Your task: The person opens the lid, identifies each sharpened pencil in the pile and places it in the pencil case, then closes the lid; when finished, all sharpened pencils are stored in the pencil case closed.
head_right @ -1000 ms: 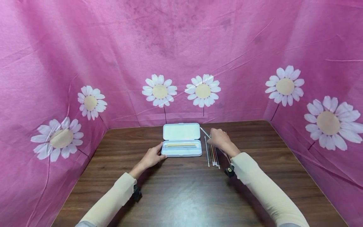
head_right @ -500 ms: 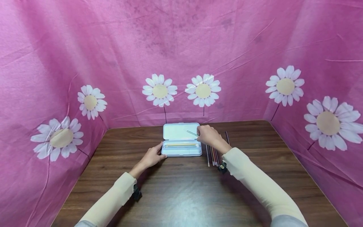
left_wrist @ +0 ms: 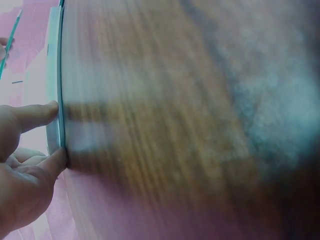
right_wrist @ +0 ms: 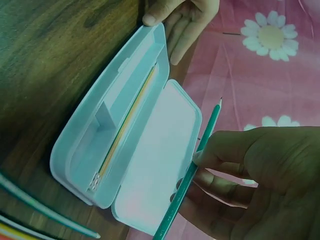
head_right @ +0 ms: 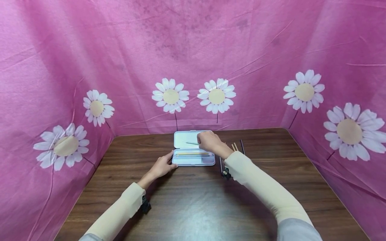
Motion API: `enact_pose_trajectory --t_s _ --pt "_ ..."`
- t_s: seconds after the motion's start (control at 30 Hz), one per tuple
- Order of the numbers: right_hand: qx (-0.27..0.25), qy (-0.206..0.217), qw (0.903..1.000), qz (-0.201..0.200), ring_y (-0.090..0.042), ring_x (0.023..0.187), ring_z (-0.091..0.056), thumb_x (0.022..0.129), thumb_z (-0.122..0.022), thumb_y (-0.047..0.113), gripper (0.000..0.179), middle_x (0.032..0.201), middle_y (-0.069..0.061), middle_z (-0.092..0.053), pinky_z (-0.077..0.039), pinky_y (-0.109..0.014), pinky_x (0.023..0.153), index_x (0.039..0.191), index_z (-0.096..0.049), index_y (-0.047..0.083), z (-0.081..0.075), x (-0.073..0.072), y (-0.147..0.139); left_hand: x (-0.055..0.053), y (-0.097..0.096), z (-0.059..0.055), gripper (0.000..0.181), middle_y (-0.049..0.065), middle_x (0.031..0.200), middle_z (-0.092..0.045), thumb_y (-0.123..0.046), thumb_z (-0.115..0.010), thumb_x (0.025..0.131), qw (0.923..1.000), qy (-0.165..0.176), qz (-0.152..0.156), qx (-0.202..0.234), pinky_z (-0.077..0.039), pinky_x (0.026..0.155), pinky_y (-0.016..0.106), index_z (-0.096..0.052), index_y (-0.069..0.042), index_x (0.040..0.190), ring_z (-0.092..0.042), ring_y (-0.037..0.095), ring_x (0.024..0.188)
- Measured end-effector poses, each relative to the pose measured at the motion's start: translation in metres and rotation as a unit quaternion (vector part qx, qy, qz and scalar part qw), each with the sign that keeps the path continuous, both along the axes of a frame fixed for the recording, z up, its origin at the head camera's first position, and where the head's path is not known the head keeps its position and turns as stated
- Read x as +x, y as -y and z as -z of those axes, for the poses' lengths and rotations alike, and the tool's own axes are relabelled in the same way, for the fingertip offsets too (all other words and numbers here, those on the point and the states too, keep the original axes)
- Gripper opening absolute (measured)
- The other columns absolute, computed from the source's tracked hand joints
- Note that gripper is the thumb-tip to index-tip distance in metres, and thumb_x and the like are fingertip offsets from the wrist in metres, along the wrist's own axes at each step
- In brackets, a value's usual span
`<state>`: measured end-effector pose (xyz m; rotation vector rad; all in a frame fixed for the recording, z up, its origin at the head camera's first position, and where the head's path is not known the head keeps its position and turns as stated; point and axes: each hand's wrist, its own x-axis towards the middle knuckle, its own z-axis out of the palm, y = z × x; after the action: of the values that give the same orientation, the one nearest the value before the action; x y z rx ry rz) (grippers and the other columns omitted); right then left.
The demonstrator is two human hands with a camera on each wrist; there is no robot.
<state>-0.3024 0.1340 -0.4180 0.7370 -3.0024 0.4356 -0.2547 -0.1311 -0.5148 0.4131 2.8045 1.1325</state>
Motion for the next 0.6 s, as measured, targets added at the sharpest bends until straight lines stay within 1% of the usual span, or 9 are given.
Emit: enact_pose_trajectory --t_s 0.17,0.23,0.3,0.47,0.6 --pt "0.026 -0.013 0.9993 -0.025 -0.023 0.082 -0.068 0.082 -0.074 0.003 0.010 0.083 -0.002 -0.073 -0.060 -0.045 0.072 0.085 -0.074 0.013 0.002 -0.006 0.013 0.001 0.000 -0.002 0.080 0.030 0.159 -0.048 -0.015 -0.079 0.096 1.0000 -0.003 0.001 0.001 -0.046 0.120 0.048 -0.038 0.010 0.159 -0.056 0.037 0.143" --pt "0.032 -0.011 0.9988 -0.035 -0.023 0.084 -0.069 0.083 -0.074 0.002 0.010 0.084 -0.002 -0.074 -0.060 -0.045 0.075 0.085 -0.075 0.012 0.004 -0.008 0.018 0.002 0.000 -0.002 0.080 0.030 0.159 -0.047 -0.015 -0.079 0.096 1.0000 -0.003 0.001 0.001 -0.046 0.120 0.048 -0.038 0.010 0.159 -0.056 0.037 0.143" --pt "0.034 0.001 0.9987 -0.037 -0.023 0.085 -0.069 0.084 -0.074 0.002 0.010 0.085 -0.002 -0.075 -0.060 -0.044 0.077 0.086 -0.075 0.013 0.005 -0.010 0.023 0.002 0.000 -0.003 0.079 0.030 0.160 -0.047 -0.015 -0.079 0.096 1.0000 -0.002 0.001 0.003 -0.046 0.121 0.048 -0.038 0.010 0.160 -0.055 0.036 0.144" --pt "0.032 0.032 0.9984 -0.033 -0.025 0.087 -0.070 0.085 -0.073 0.001 0.012 0.090 -0.004 -0.076 -0.061 -0.045 0.075 0.087 -0.075 0.012 0.010 -0.014 0.032 0.002 0.000 -0.004 0.079 0.029 0.159 -0.048 -0.015 -0.078 0.097 1.0000 0.000 0.002 0.009 -0.046 0.121 0.048 -0.038 0.009 0.160 -0.056 0.036 0.143" --pt "0.038 0.037 0.9980 -0.034 -0.027 0.090 -0.072 0.085 -0.071 -0.002 0.013 0.092 -0.006 -0.077 -0.061 -0.046 0.077 0.089 -0.076 0.010 0.017 -0.018 0.035 0.002 0.000 -0.004 0.079 0.030 0.159 -0.048 -0.015 -0.079 0.097 0.9999 0.000 0.005 0.009 -0.047 0.120 0.049 -0.039 0.009 0.159 -0.056 0.037 0.143"
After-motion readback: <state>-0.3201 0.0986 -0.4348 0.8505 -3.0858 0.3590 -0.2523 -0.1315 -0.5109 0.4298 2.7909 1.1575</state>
